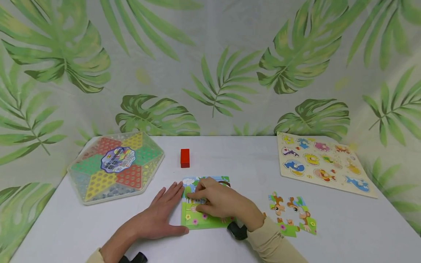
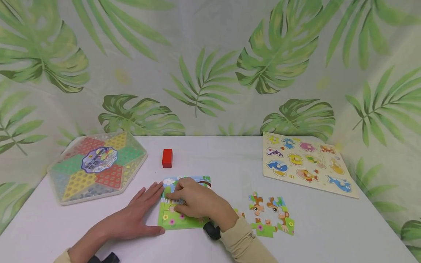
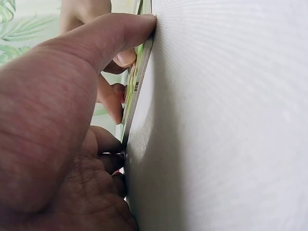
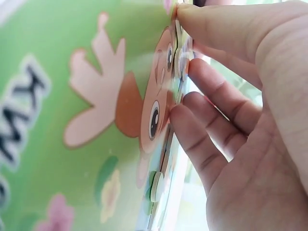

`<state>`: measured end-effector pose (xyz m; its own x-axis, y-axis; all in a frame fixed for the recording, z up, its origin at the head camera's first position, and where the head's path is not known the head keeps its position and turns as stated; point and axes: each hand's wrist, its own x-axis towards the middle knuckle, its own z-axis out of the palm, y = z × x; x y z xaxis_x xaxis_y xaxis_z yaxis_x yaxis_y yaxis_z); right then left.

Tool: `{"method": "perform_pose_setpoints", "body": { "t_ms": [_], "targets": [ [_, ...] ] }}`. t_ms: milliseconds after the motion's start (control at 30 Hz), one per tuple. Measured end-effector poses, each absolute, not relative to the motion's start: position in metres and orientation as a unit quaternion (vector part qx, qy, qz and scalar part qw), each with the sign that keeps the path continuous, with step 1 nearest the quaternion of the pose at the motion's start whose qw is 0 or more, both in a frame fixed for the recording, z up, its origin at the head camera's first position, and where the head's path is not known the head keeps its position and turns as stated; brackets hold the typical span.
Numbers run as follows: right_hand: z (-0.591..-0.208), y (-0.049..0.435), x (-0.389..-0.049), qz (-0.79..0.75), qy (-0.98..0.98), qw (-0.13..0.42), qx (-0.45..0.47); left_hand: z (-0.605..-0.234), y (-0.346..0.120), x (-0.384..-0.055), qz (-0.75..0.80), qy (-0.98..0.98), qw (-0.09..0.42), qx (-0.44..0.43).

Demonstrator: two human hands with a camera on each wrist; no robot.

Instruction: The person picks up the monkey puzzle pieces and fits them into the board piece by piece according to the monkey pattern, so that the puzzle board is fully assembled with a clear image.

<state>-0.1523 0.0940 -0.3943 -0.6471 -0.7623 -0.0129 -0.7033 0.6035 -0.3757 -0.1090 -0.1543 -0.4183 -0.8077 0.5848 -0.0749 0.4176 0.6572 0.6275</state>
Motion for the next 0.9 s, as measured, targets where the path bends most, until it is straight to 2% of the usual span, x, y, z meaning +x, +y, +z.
{"method": "perform_pose_setpoints", "body": {
  "t_ms": [533, 900],
  "targets": [
    [-0.3975, 0.0928, -0.1509, -0.116, 0.893, 0.056, -0.432, -0.4179, -0.1537, -0.1089, 0.305, 0.902, 0.135, 0.276],
    [-0.3955, 0.1013, -0.1560, -0.165, 0.881, 0.084, -0.435, -0.4165, -0.1538, -0.1085, 0.309, 0.900, 0.139, 0.275]
  ]
}}
